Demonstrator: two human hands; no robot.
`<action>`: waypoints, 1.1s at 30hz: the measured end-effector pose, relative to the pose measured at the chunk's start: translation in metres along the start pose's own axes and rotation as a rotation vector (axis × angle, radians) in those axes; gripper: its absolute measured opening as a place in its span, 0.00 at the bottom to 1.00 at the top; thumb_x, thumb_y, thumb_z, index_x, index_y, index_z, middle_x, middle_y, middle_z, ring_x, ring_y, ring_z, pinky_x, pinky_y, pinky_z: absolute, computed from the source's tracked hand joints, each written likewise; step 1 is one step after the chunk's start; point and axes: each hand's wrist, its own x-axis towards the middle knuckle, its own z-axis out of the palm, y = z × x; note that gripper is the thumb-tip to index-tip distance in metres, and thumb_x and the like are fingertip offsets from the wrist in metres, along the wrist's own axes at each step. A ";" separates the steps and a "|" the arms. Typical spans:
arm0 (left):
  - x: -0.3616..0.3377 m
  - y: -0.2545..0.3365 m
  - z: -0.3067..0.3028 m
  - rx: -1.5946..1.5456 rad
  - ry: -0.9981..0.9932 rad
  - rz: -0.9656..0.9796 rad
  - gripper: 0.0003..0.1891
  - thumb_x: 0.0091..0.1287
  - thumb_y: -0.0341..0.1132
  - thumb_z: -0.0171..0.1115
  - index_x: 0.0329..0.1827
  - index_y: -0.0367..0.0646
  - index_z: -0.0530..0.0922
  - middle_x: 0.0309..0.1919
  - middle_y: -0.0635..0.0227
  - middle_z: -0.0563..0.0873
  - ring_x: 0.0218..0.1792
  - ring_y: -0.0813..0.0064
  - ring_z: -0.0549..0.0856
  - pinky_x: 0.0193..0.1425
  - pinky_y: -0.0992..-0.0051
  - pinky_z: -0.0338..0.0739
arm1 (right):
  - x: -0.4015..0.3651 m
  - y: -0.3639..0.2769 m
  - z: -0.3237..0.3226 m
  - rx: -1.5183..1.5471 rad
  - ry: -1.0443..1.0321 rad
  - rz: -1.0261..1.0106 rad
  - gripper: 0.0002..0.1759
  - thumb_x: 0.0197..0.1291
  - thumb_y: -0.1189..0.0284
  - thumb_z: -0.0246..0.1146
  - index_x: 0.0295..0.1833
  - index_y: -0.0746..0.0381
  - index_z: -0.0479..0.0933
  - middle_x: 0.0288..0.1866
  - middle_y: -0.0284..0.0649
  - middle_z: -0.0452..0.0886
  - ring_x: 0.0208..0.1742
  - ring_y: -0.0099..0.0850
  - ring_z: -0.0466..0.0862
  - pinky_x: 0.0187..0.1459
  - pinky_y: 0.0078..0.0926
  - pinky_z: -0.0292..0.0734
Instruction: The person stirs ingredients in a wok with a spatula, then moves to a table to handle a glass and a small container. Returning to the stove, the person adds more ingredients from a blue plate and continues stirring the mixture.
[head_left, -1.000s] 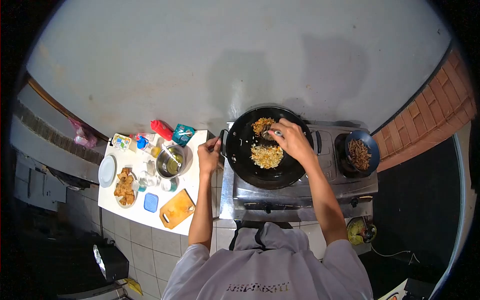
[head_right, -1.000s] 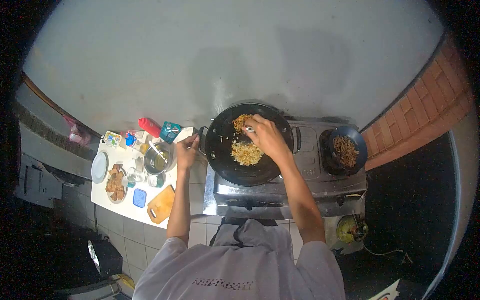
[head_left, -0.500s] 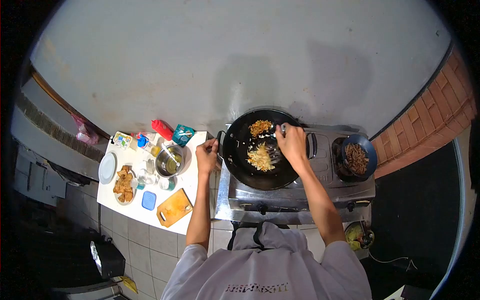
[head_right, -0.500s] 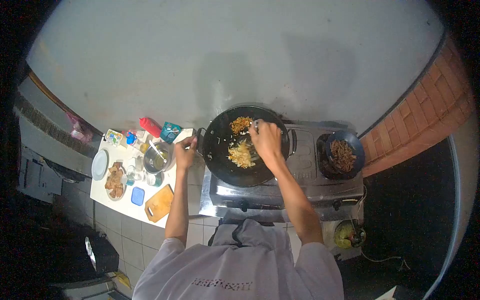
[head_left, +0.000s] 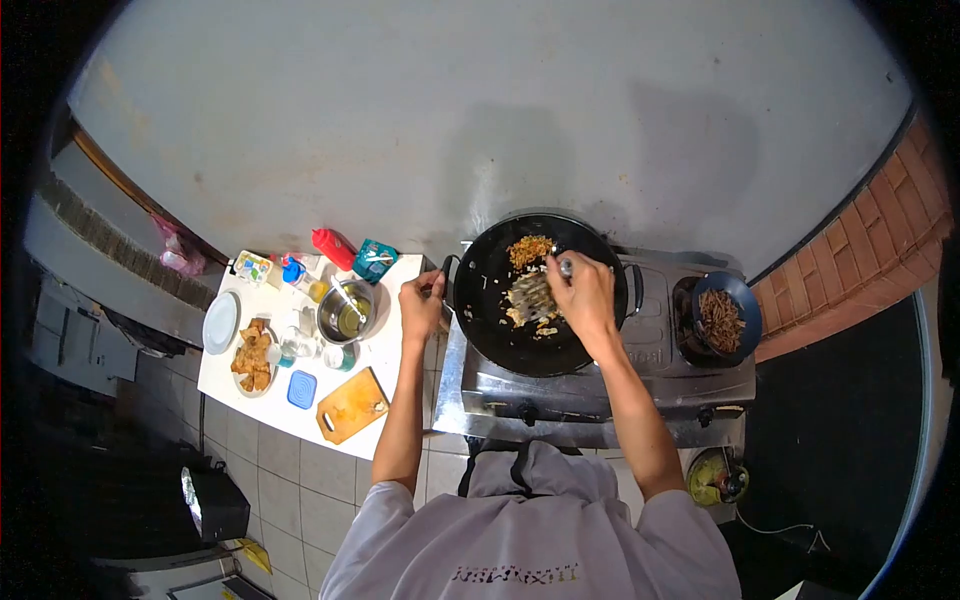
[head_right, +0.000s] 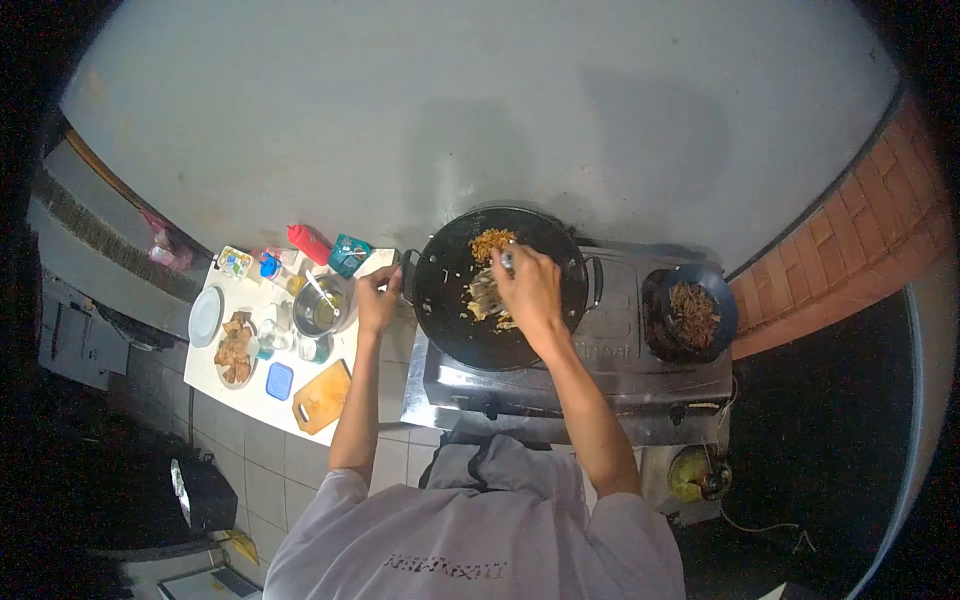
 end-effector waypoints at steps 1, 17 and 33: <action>-0.001 0.004 -0.001 0.003 0.003 0.010 0.12 0.66 0.31 0.64 0.45 0.30 0.83 0.33 0.56 0.89 0.33 0.75 0.86 0.42 0.74 0.79 | -0.002 -0.003 0.002 0.065 -0.086 0.035 0.12 0.61 0.70 0.65 0.34 0.71 0.80 0.30 0.54 0.82 0.29 0.50 0.84 0.30 0.41 0.76; -0.003 0.001 0.001 0.019 0.033 0.039 0.12 0.66 0.33 0.64 0.46 0.31 0.84 0.35 0.53 0.89 0.36 0.71 0.88 0.44 0.74 0.80 | 0.013 0.011 -0.034 -0.116 0.040 -0.028 0.11 0.61 0.70 0.64 0.34 0.69 0.80 0.28 0.52 0.81 0.28 0.51 0.82 0.32 0.43 0.75; -0.006 0.004 0.000 -0.071 0.012 -0.027 0.14 0.67 0.34 0.63 0.50 0.32 0.83 0.33 0.61 0.88 0.36 0.79 0.82 0.43 0.77 0.75 | 0.007 0.024 -0.008 -0.049 -0.030 -0.072 0.11 0.60 0.71 0.64 0.32 0.70 0.80 0.25 0.55 0.80 0.25 0.51 0.81 0.28 0.41 0.73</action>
